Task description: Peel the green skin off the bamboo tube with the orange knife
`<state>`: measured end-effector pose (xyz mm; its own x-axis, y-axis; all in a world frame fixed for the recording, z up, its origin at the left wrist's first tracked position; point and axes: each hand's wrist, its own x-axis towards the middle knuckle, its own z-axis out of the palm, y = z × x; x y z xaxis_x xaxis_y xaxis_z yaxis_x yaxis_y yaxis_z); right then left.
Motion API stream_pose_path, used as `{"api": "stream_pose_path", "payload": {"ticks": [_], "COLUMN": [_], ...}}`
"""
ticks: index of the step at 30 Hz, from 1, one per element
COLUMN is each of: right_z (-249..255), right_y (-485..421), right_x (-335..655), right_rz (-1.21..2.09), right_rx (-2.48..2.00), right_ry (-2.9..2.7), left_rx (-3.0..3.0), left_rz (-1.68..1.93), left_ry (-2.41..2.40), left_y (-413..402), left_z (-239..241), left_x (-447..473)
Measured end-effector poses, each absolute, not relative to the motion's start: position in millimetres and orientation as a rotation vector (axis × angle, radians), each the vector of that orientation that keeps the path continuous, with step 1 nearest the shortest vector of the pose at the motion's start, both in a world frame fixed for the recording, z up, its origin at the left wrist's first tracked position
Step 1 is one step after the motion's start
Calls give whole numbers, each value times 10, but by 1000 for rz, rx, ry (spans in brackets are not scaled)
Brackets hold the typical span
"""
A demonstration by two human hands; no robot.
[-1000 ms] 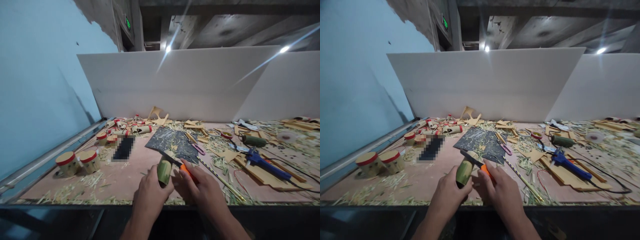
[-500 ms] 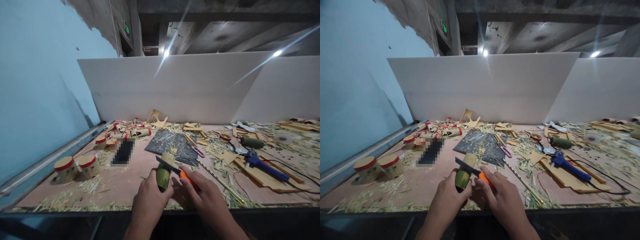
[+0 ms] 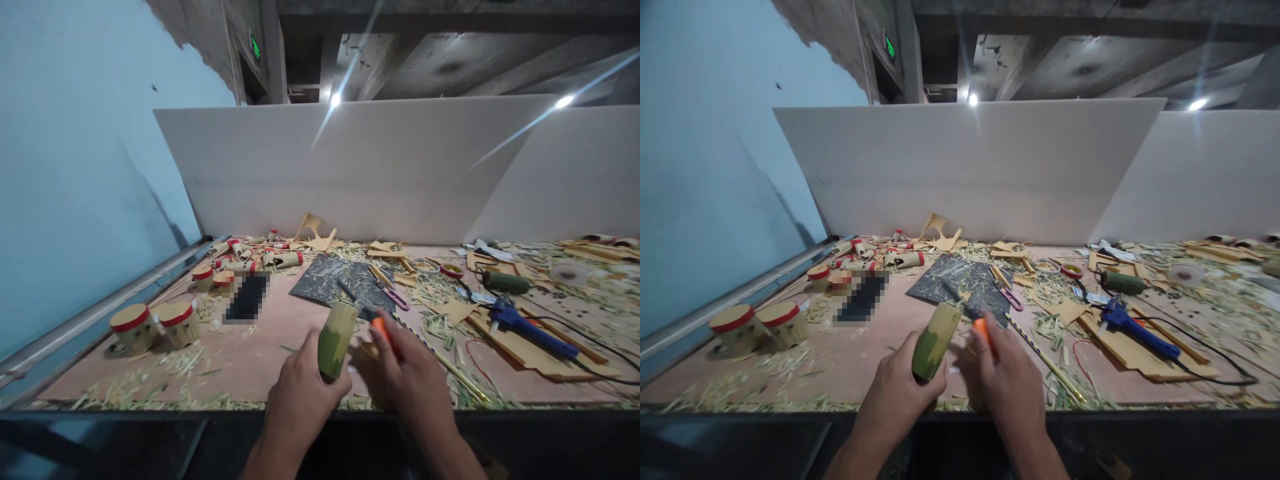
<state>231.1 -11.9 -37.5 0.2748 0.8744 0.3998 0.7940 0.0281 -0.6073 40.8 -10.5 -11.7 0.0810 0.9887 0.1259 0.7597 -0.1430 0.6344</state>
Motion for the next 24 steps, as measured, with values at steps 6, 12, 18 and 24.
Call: {"api": "stream_pose_path", "payload": {"ticks": [6,12,18,24], "right_z": [-403,-487,-485,-486], "right_y": [-128,-135,-167,-230], "right_x": [2320,2309,2332,2343], "right_rz": [41,34,32,-22], "right_rx": [-1833,-1723,-1624,-1572], "right_ry": [-1421,-1425,-1427,-1326], "left_rx": [1972,2119,2120,1978], "left_rz": [903,1056,1079,972], "left_ry": [1738,1683,1681,1659], "left_y": [-119,-60,-74,-128], "left_z": [-171,-356,-379,-291], "left_x": [401,391,392,386]}}
